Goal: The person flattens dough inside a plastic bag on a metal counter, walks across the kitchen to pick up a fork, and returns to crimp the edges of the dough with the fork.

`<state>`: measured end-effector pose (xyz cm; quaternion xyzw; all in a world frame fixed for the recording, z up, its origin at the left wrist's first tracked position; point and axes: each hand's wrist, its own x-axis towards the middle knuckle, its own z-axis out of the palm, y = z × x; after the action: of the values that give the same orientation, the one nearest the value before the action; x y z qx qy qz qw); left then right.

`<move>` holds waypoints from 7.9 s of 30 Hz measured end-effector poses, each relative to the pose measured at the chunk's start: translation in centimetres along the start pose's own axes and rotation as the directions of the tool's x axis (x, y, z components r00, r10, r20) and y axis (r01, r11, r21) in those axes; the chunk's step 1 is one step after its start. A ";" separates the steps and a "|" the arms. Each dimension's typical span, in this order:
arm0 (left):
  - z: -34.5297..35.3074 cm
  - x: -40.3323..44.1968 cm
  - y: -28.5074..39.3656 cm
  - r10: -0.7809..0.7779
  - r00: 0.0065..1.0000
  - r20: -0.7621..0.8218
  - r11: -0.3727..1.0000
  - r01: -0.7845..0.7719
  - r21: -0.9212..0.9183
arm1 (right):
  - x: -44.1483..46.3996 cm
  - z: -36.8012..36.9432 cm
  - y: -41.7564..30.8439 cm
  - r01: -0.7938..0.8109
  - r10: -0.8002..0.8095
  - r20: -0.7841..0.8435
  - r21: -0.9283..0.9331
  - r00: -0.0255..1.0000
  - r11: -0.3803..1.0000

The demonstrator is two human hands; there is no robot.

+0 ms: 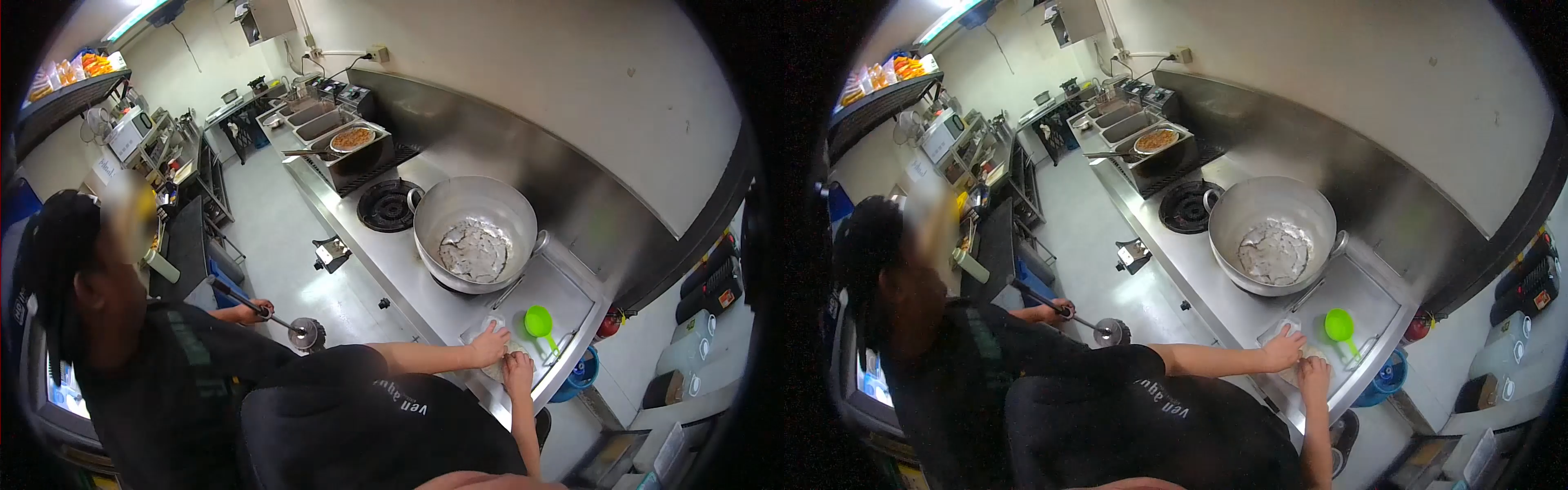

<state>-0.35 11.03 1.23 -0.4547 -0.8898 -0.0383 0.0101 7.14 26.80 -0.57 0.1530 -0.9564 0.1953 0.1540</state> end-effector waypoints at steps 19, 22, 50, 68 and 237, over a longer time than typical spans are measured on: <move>-6.0 -2.5 -3.6 -0.219 0.890 0.399 0.961 0.267 -0.069 | -0.1 0.2 -0.6 -0.069 0.070 -0.080 0.019 0.994 0.997; -8.0 -3.1 -2.3 -0.203 0.973 -0.112 0.975 0.211 0.068 | -0.3 0.5 -0.6 -0.086 0.088 -0.080 0.031 0.993 0.996; 1.6 -0.6 0.7 -0.133 0.991 -0.016 0.798 0.098 -0.595 | -1.4 2.9 -0.1 -0.238 0.234 -0.074 -0.041 0.969 0.970; -1.2 0.1 2.0 -0.038 0.996 -0.083 0.903 -0.001 -0.429 | -0.9 2.5 0.3 -0.251 0.250 -0.117 0.010 0.961 0.968; -18.5 -57.0 -28.1 -0.561 -0.196 -0.804 0.205 0.908 -0.365 | 9.8 5.5 -22.7 0.238 -0.212 -0.227 0.097 0.951 0.966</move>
<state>9.98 -52.92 14.96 0.2815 -0.8177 -0.0888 0.4943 4.99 2.27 5.49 0.2485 -0.8966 0.2505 0.2678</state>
